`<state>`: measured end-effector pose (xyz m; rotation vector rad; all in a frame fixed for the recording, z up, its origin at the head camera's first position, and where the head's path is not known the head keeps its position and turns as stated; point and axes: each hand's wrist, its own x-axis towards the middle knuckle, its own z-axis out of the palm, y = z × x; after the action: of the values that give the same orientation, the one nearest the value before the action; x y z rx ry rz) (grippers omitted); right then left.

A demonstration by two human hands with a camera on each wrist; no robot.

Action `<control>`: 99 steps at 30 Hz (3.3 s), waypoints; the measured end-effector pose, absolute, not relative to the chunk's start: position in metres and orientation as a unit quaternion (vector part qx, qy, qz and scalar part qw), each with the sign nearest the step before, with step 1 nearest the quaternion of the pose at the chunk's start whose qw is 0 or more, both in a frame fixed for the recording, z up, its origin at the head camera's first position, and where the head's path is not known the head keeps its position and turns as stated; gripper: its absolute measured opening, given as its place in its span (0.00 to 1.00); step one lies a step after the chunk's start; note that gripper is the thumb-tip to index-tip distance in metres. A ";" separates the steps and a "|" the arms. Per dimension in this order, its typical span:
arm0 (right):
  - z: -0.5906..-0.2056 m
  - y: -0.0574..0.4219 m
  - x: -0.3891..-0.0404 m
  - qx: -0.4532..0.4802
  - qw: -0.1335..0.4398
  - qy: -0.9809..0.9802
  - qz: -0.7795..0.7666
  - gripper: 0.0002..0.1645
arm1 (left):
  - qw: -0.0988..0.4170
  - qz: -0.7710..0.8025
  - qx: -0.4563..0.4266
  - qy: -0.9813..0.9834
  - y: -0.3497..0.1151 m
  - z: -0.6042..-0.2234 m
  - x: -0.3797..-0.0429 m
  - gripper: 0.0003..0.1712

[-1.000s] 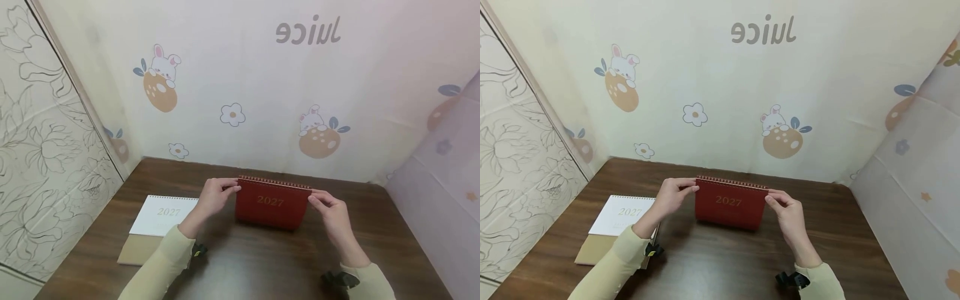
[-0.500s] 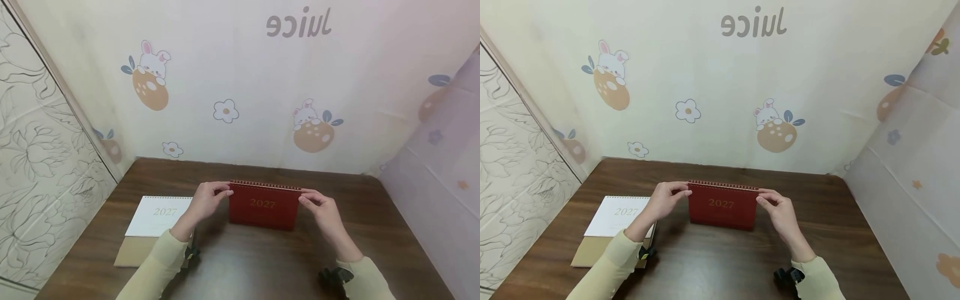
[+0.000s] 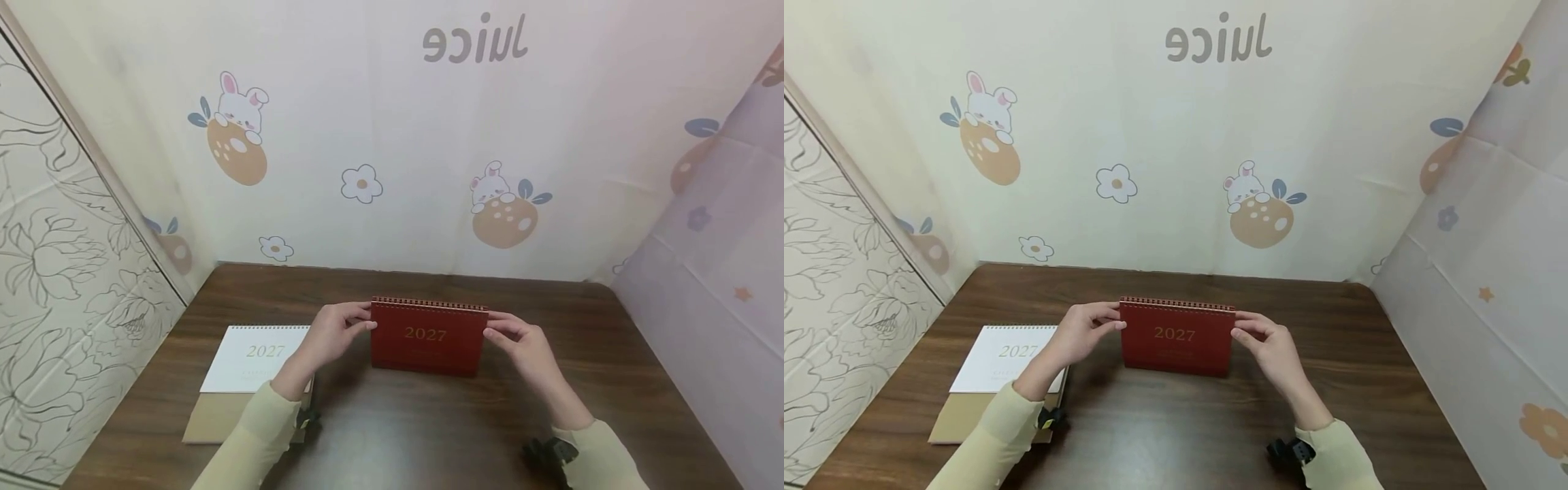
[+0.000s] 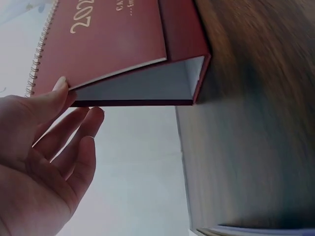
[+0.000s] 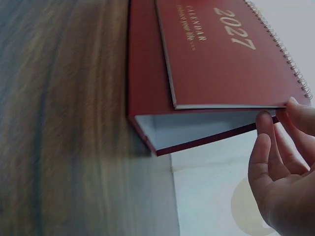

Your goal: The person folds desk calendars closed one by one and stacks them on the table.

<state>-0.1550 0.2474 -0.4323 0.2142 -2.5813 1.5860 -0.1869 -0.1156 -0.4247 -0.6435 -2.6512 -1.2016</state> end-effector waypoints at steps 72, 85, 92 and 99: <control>-0.432 0.250 -0.140 0.094 -0.019 -0.894 0.437 0.13 | -0.023 -0.464 -0.174 -0.868 -0.122 -0.425 -0.166 0.03; -0.448 0.241 -0.144 -0.003 -0.092 -0.883 0.461 0.19 | -0.082 -0.530 -0.097 -0.839 -0.113 -0.453 -0.171 0.24; -0.455 0.234 -0.145 -0.021 -0.109 -0.886 0.449 0.21 | -0.092 -0.501 -0.100 -0.855 -0.109 -0.461 -0.172 0.26; -0.460 0.229 -0.146 -0.008 -0.125 -0.858 0.499 0.31 | -0.104 -0.478 -0.109 -0.865 -0.106 -0.465 -0.173 0.30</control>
<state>-0.1458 0.2293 -0.4601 -0.0282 -2.9331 1.7056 -0.1730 -0.1062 -0.4655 -0.3688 -2.9140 -1.6112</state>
